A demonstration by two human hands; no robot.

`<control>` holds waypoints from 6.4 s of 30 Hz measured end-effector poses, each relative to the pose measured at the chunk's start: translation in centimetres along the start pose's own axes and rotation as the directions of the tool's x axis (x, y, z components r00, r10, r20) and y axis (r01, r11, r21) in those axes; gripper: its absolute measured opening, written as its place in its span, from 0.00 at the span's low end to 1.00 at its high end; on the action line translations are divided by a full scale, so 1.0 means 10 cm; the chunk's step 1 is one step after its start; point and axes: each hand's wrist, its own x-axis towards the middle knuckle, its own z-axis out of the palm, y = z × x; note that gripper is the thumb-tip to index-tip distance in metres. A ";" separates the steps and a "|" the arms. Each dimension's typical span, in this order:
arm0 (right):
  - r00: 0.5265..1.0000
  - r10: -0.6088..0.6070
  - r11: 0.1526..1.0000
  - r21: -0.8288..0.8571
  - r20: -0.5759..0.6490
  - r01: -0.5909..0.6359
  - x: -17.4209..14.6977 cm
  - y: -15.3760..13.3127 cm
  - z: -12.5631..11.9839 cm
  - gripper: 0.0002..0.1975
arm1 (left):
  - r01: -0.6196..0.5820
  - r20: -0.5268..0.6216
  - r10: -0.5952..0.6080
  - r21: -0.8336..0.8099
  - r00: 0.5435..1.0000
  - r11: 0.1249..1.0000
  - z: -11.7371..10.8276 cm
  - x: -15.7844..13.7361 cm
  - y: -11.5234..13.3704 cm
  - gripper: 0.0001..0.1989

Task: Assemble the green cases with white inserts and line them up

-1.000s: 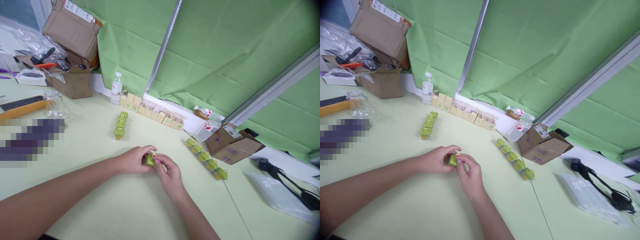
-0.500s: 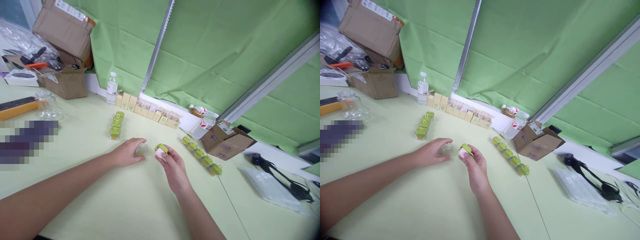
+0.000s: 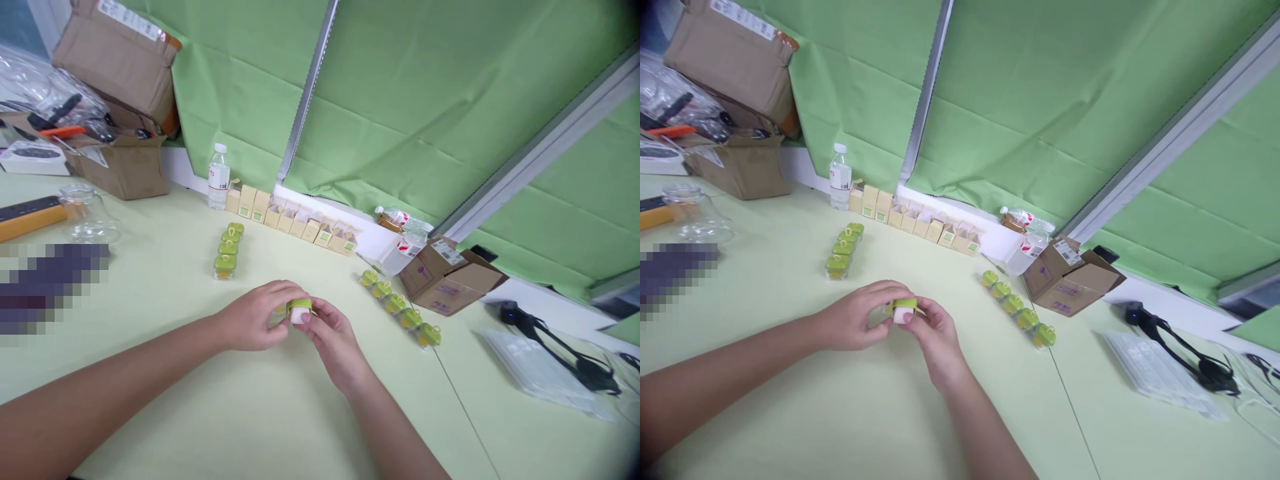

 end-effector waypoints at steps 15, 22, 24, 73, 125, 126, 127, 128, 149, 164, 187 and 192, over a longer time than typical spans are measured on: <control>0.995 0.025 0.992 -0.127 0.099 -0.013 -0.03 0.03 0.06 0.16 | -0.026 0.078 0.007 0.256 0.997 0.966 0.14 -0.05 -0.02 0.33; 1.000 -0.015 0.982 -0.186 0.014 0.017 -0.05 0.02 0.11 0.08 | -0.051 0.105 0.025 0.261 0.994 0.964 0.17 -0.03 0.05 0.32; 1.000 -0.024 0.978 -0.209 0.009 0.026 -0.05 0.03 0.12 0.09 | -0.056 0.111 0.029 0.251 0.993 0.966 0.17 -0.03 0.04 0.32; 0.836 -0.518 0.203 -0.923 0.183 0.328 0.09 0.03 -0.36 0.18 | 0.207 -0.048 -0.246 -0.399 0.968 0.893 0.01 0.03 -0.05 0.23; 0.982 -0.151 0.768 -0.613 0.110 0.186 0.07 0.12 -0.20 0.07 | 0.321 0.228 -0.290 -0.110 0.929 0.941 0.01 -0.02 -0.04 0.05; 0.982 -0.148 0.751 -0.632 0.118 0.189 0.07 0.12 -0.19 0.07 | 0.309 0.230 -0.281 -0.095 0.932 0.946 0.01 -0.02 -0.03 0.05; 0.981 -0.151 0.727 -0.658 0.124 0.195 0.06 0.10 -0.19 0.06 | 0.301 0.230 -0.275 -0.083 0.933 0.950 0.01 -0.02 -0.03 0.05; 0.979 -0.160 0.699 -0.685 0.129 0.204 0.06 0.09 -0.19 0.06 | 0.297 0.231 -0.273 -0.074 0.934 0.952 0.01 -0.02 -0.02 0.05; 0.928 -0.364 0.553 -0.784 0.077 0.282 0.01 0.14 -0.14 0.05 | 0.195 0.078 -0.193 -0.009 0.978 0.981 0.30 -0.04 -0.04 0.23; 0.928 -0.362 0.772 -0.587 -0.091 0.244 0.09 0.15 -0.23 0.09 | 0.322 -0.003 -0.323 0.050 0.947 0.945 0.12 -0.04 -0.43 0.21; 0.909 -0.369 0.285 -0.907 0.194 0.309 0.04 0.14 -0.22 0.09 | 0.288 0.098 -0.296 0.087 0.950 0.954 -0.01 -0.07 -0.43 0.21; 0.907 -0.337 0.174 -0.930 0.251 0.322 0.06 0.18 -0.26 0.10 | 0.272 0.137 -0.288 0.123 0.948 0.954 0.00 -0.07 -0.42 0.21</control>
